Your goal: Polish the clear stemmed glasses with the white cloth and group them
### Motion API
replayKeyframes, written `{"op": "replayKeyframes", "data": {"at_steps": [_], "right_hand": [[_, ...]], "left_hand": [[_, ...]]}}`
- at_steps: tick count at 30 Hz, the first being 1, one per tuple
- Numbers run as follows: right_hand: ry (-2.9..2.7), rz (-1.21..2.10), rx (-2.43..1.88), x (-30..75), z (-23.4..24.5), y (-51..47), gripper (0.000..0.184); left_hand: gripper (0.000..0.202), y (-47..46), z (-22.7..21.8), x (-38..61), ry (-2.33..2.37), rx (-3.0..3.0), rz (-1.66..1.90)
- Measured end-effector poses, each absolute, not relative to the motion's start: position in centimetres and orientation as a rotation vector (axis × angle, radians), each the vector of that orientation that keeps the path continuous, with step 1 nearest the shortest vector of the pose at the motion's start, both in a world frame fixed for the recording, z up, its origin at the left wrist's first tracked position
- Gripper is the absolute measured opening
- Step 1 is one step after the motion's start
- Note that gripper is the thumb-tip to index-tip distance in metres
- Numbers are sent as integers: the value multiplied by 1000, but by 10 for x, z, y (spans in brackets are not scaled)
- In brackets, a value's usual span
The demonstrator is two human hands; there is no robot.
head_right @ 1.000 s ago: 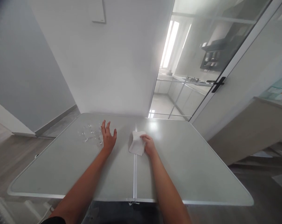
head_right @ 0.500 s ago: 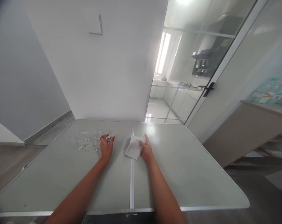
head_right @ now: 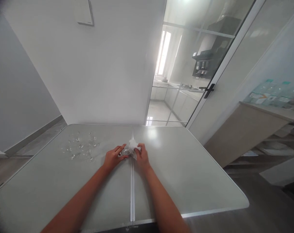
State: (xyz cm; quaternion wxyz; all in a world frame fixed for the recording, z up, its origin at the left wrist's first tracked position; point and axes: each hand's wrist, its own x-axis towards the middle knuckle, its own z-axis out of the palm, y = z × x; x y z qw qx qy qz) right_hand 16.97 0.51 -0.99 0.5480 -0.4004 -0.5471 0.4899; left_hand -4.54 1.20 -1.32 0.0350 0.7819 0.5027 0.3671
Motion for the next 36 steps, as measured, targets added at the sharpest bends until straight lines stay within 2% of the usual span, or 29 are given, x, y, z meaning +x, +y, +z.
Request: {"op": "replayKeyframes", "data": {"at_steps": [3, 6, 10, 14, 17, 20, 22, 27, 30, 36], "right_hand": [[-1554, 962, -966, 164, 0, -6, 52], [-1760, 986, -887, 165, 12, -14, 72], [-1726, 1079, -853, 170, 22, -16, 79], [-1445, 1211, -833, 168, 21, -12, 80], [-1322, 1259, -803, 165, 20, -10, 82], [-1319, 1195, -824, 165, 21, -10, 75], [-1394, 1144, -833, 169, 22, -11, 69], [-1703, 1014, -831, 183, 25, -13, 67], [-1744, 892, -860, 184, 25, -11, 59], [-1601, 1009, -831, 173, 20, -10, 67]], "left_hand": [[55, 9, -9, -45, 1440, 2468, 1060], [50, 6, -10, -43, 1312, 2495, 1077], [56, 6, -13, -42, 1315, 2520, 1047], [70, 7, -14, -42, 1449, 2500, 1012], [64, 8, -13, -41, 1470, 2485, 1074], [59, 7, -12, -40, 1443, 2498, 1117], [59, 6, -12, -41, 1426, 2507, 1137], [61, 3, -14, -40, 1361, 2486, 1170], [60, 4, -16, -38, 1371, 2513, 1193], [60, 8, -20, -39, 1429, 2576, 1241]]}}
